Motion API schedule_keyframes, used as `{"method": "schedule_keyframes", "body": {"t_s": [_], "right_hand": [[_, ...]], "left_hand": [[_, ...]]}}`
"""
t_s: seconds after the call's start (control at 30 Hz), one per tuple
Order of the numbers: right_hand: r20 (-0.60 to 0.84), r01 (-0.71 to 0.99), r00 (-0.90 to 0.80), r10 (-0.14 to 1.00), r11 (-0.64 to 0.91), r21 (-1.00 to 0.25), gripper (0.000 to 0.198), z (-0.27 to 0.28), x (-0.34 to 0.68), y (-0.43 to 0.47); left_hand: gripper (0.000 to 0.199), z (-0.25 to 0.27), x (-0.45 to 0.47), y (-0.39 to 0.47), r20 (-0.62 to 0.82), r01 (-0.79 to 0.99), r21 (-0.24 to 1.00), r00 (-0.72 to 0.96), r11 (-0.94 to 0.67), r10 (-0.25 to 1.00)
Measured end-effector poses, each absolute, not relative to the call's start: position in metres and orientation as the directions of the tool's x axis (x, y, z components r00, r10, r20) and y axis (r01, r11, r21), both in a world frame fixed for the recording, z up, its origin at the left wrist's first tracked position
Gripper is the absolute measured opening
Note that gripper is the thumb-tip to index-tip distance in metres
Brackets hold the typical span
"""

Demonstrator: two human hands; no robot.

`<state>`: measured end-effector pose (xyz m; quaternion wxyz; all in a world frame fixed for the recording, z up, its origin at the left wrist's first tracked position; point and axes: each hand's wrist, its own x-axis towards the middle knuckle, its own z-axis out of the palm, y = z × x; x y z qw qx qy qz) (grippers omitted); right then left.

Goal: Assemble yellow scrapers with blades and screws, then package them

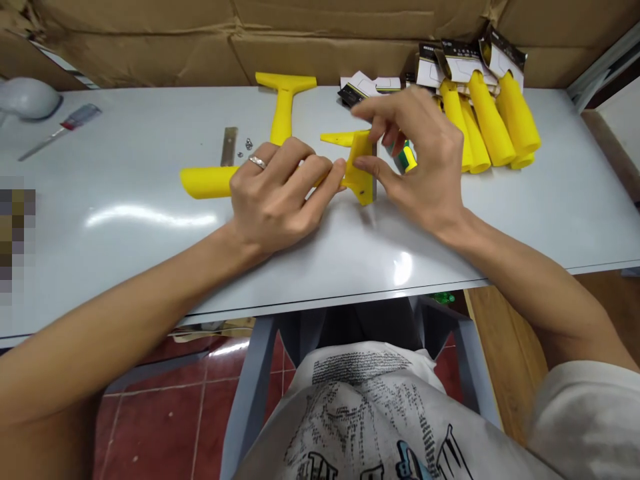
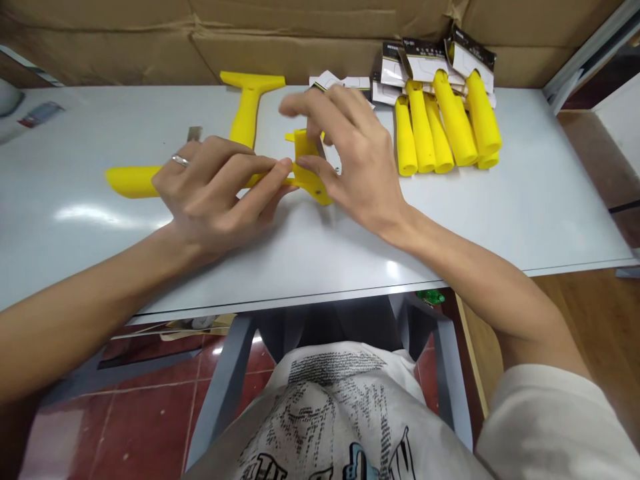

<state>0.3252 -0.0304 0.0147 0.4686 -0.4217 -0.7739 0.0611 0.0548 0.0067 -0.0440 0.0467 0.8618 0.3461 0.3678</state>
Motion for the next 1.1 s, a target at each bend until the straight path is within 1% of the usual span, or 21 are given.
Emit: {"method": "schedule_keyframes", "body": {"t_s": [0.07, 0.1, 0.17, 0.2, 0.3, 0.37, 0.43, 0.53, 0.6, 0.63, 0.7, 0.8, 0.83, 0.87, 0.9, 0.93, 0.97, 1.0, 1.03, 1.07, 1.1], "right_hand": [[0.633, 0.572, -0.189, 0.750, 0.609, -0.550, 0.040, 0.018, 0.328, -0.031], [0.596, 0.540, -0.205, 0.776, 0.598, -0.593, 0.040, 0.018, 0.330, -0.029], [0.514, 0.467, -0.254, 0.820, 0.569, -0.677, 0.032, 0.013, 0.334, -0.021], [0.481, 0.437, -0.275, 0.832, 0.554, -0.708, 0.032, 0.009, 0.336, -0.016], [0.450, 0.378, -0.298, 0.841, 0.538, -0.754, 0.048, 0.003, 0.341, -0.004], [0.448, 0.340, -0.313, 0.837, 0.539, -0.771, 0.052, 0.003, 0.342, -0.003], [0.435, 0.332, -0.311, 0.845, 0.526, -0.783, 0.047, 0.006, 0.341, -0.007], [0.429, 0.447, -0.247, 0.869, 0.496, -0.745, 0.036, 0.008, 0.335, -0.016], [0.437, 0.527, -0.206, 0.875, 0.476, -0.704, 0.032, 0.006, 0.331, -0.018], [0.433, 0.534, -0.203, 0.878, 0.470, -0.703, 0.033, 0.004, 0.330, -0.018], [0.413, 0.473, -0.216, 0.885, 0.464, -0.749, 0.040, -0.001, 0.329, -0.014], [0.343, 0.317, -0.220, 0.913, 0.399, -0.860, 0.049, -0.004, 0.336, -0.004], [0.327, 0.293, -0.203, 0.923, 0.376, -0.879, 0.045, -0.003, 0.339, -0.002], [0.330, 0.314, -0.180, 0.927, 0.372, -0.873, 0.037, 0.000, 0.342, 0.000], [0.349, 0.393, -0.167, 0.922, 0.386, -0.834, 0.028, 0.002, 0.344, 0.000], [0.372, 0.523, -0.179, 0.911, 0.408, -0.748, 0.025, 0.005, 0.346, 0.001], [0.384, 0.662, -0.217, 0.898, 0.424, -0.618, 0.027, 0.008, 0.348, 0.000], [0.371, 0.770, -0.270, 0.889, 0.430, -0.471, 0.029, 0.010, 0.348, 0.000], [0.331, 0.834, -0.326, 0.885, 0.434, -0.341, 0.030, 0.011, 0.348, 0.000], [0.283, 0.863, -0.369, 0.885, 0.439, -0.251, 0.029, 0.011, 0.347, 0.000], [0.244, 0.872, -0.399, 0.884, 0.448, -0.198, 0.030, 0.011, 0.346, 0.000]], "left_hand": [[0.035, -0.042, 0.056, 0.006, 0.574, 0.551, 0.395, 0.476, -0.735, 0.666], [0.033, -0.042, 0.057, 0.006, 0.564, 0.544, 0.423, 0.468, -0.725, 0.680], [0.033, -0.042, 0.059, 0.006, 0.550, 0.521, 0.483, 0.445, -0.704, 0.707], [0.035, -0.042, 0.061, 0.006, 0.545, 0.508, 0.512, 0.431, -0.693, 0.719], [0.038, -0.039, 0.064, 0.005, 0.518, 0.491, 0.559, 0.423, -0.668, 0.744], [0.035, -0.035, 0.065, 0.005, 0.486, 0.510, 0.522, 0.481, -0.684, 0.730], [0.030, -0.031, 0.065, 0.006, 0.452, 0.520, 0.472, 0.551, -0.712, 0.702], [0.027, -0.028, 0.063, 0.008, 0.436, 0.517, 0.431, 0.598, -0.740, 0.672], [0.027, -0.027, 0.063, 0.008, 0.439, 0.529, 0.351, 0.636, -0.773, 0.635], [0.028, -0.026, 0.063, 0.008, 0.437, 0.537, 0.294, 0.660, -0.791, 0.611], [0.033, -0.025, 0.062, 0.007, 0.427, 0.556, 0.218, 0.685, -0.802, 0.591], [0.039, -0.025, 0.060, 0.009, 0.459, 0.596, 0.246, 0.623, -0.764, 0.634], [0.041, -0.024, 0.058, 0.011, 0.480, 0.607, 0.263, 0.592, -0.750, 0.647], [0.044, -0.023, 0.057, 0.012, 0.505, 0.611, 0.277, 0.564, -0.742, 0.653], [0.048, -0.021, 0.056, 0.014, 0.528, 0.609, 0.294, 0.539, -0.737, 0.656], [0.051, -0.017, 0.055, 0.014, 0.544, 0.599, 0.327, 0.514, -0.731, 0.663], [0.051, -0.011, 0.054, 0.013, 0.546, 0.579, 0.380, 0.488, -0.721, 0.680], [0.047, -0.003, 0.054, 0.011, 0.533, 0.549, 0.460, 0.458, -0.698, 0.712], [0.037, 0.006, 0.055, 0.008, 0.488, 0.508, 0.561, 0.435, -0.654, 0.756], [0.022, 0.016, 0.056, 0.004, 0.421, 0.461, 0.668, 0.413, -0.584, 0.808], [0.011, 0.025, 0.057, -0.001, 0.317, 0.410, 0.781, 0.391, -0.471, 0.864]]}}
